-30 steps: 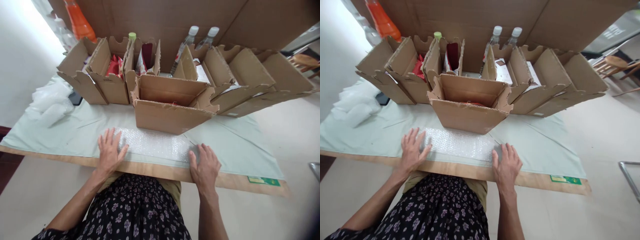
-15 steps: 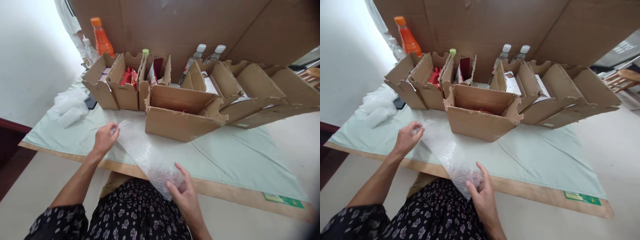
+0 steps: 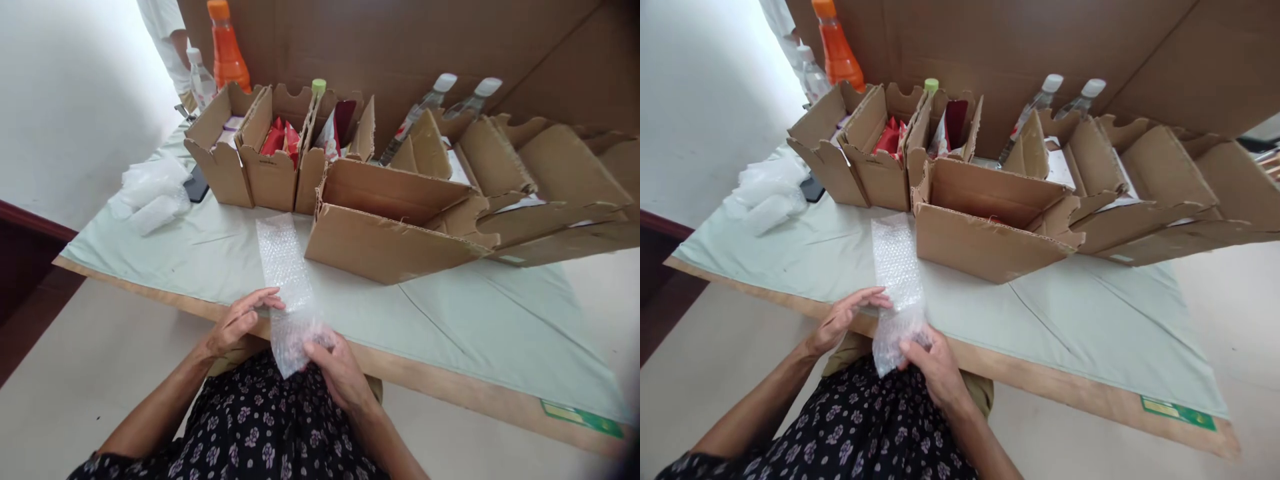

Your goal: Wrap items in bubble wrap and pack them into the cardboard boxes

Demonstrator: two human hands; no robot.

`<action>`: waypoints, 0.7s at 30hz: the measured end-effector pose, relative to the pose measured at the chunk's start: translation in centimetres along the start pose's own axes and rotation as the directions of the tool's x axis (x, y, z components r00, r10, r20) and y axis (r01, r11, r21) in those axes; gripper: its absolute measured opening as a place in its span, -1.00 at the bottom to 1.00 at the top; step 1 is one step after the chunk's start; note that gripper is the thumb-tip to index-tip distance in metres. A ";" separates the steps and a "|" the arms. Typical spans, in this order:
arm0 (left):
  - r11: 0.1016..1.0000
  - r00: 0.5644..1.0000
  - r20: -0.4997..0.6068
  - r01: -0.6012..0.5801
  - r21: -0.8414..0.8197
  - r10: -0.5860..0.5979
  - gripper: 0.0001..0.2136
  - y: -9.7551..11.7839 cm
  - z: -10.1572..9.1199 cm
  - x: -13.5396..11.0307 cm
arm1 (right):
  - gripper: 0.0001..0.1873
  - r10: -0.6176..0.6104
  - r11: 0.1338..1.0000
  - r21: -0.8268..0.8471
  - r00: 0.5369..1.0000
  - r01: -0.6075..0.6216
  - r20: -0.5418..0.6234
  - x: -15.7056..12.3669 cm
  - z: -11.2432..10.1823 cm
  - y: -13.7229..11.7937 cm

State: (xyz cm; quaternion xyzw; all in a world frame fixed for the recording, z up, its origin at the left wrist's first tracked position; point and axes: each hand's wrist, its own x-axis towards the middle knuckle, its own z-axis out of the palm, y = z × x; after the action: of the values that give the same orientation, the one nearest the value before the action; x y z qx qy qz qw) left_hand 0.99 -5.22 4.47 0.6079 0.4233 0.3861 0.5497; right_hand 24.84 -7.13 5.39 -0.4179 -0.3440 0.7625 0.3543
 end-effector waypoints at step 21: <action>0.638 0.883 -0.392 0.149 0.755 0.257 -0.45 -1.1 1.6 1.7 | -0.69 -0.514 -0.170 -0.848 0.689 0.502 0.511 6.2 -2.6 -0.6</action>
State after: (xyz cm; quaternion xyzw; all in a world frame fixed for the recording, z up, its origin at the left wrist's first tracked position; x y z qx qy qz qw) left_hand 3.01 -4.11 3.23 0.6844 0.6460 0.3201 0.1087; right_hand 24.81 -1.06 2.38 -0.3692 -0.8845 0.1240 0.2568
